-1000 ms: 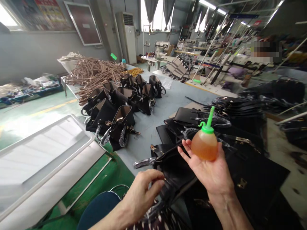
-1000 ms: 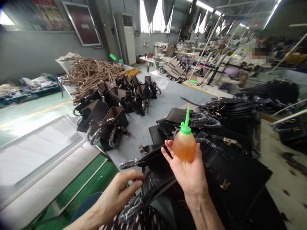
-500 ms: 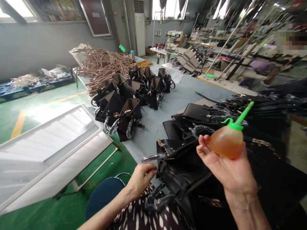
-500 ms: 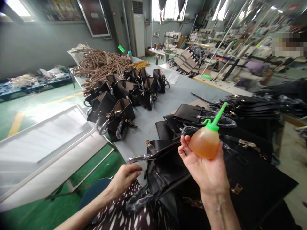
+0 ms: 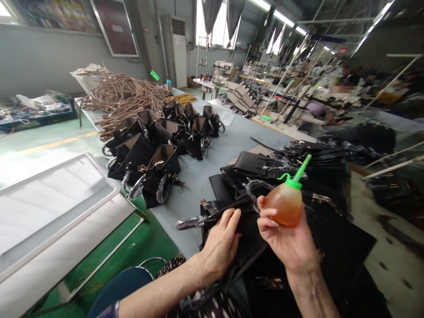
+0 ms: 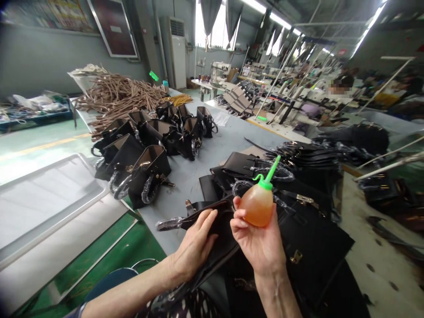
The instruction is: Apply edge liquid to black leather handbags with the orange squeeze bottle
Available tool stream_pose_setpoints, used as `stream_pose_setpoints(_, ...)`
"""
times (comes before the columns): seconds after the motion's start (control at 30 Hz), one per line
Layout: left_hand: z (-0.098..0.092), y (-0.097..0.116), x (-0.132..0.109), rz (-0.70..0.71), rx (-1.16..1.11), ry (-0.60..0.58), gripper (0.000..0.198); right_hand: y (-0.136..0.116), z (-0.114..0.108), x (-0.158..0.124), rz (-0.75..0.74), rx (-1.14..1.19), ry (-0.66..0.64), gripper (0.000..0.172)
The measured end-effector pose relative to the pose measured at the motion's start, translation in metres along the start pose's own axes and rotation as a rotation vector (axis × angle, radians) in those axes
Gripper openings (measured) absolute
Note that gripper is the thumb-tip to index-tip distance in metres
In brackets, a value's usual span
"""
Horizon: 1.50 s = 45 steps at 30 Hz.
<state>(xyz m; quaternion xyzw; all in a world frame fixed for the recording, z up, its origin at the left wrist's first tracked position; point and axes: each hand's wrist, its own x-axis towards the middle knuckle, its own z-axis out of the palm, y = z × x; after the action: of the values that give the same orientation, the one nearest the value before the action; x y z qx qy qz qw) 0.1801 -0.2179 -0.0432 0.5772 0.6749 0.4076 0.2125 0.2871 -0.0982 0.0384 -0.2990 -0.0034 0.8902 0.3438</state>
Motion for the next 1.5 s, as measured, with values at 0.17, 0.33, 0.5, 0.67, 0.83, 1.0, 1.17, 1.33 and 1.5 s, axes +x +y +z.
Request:
stream_pose_setpoints(0.17, -0.003, 0.012, 0.011, -0.192, 0.236, -0.093, 0.065, -0.004, 0.003, -0.004, -0.058, -0.048, 0.017, 0.048)
stream_pose_setpoints(0.33, -0.005, 0.014, 0.018, -0.189, 0.356, -0.177, 0.026, 0.002, 0.007, -0.001, -0.123, -0.145, -0.022, 0.041)
stream_pose_setpoints(0.5, -0.008, 0.003, 0.015, -0.047, 0.262, -0.246, 0.022, 0.018, 0.01, 0.014, -0.155, -0.199, -0.143, 0.04)
stream_pose_setpoints(0.67, -0.039, -0.012, -0.013, 0.026, 0.066, -0.339, 0.017, 0.017, 0.005, 0.024, -0.272, -0.315, -0.153, 0.049)
stream_pose_setpoints(0.83, -0.098, -0.026, -0.062, -0.049, 0.189, -0.337, 0.014, 0.008, 0.002, 0.024, -0.343, -0.359, -0.126, 0.049)
stream_pose_setpoints(1.0, -0.153, -0.027, -0.087, -0.272, 0.54, -0.343, 0.026, 0.01, 0.002, 0.023, -0.327, -0.351, -0.136, 0.048)
stream_pose_setpoints(1.17, -0.154, -0.015, -0.085, -0.355, 0.638, -0.416, 0.05, 0.019, 0.003, 0.024, -0.318, -0.365, -0.141, 0.049)
stream_pose_setpoints(1.33, -0.148, 0.028, -0.08, -0.405, 0.504, -0.375, 0.049, 0.023, 0.005, 0.024, -0.34, -0.387, -0.146, 0.051)
stream_pose_setpoints(1.5, -0.137, 0.069, -0.047, 0.062, 0.239, -0.428, 0.037, 0.021, 0.003, 0.023, -0.335, -0.383, -0.148, 0.048)
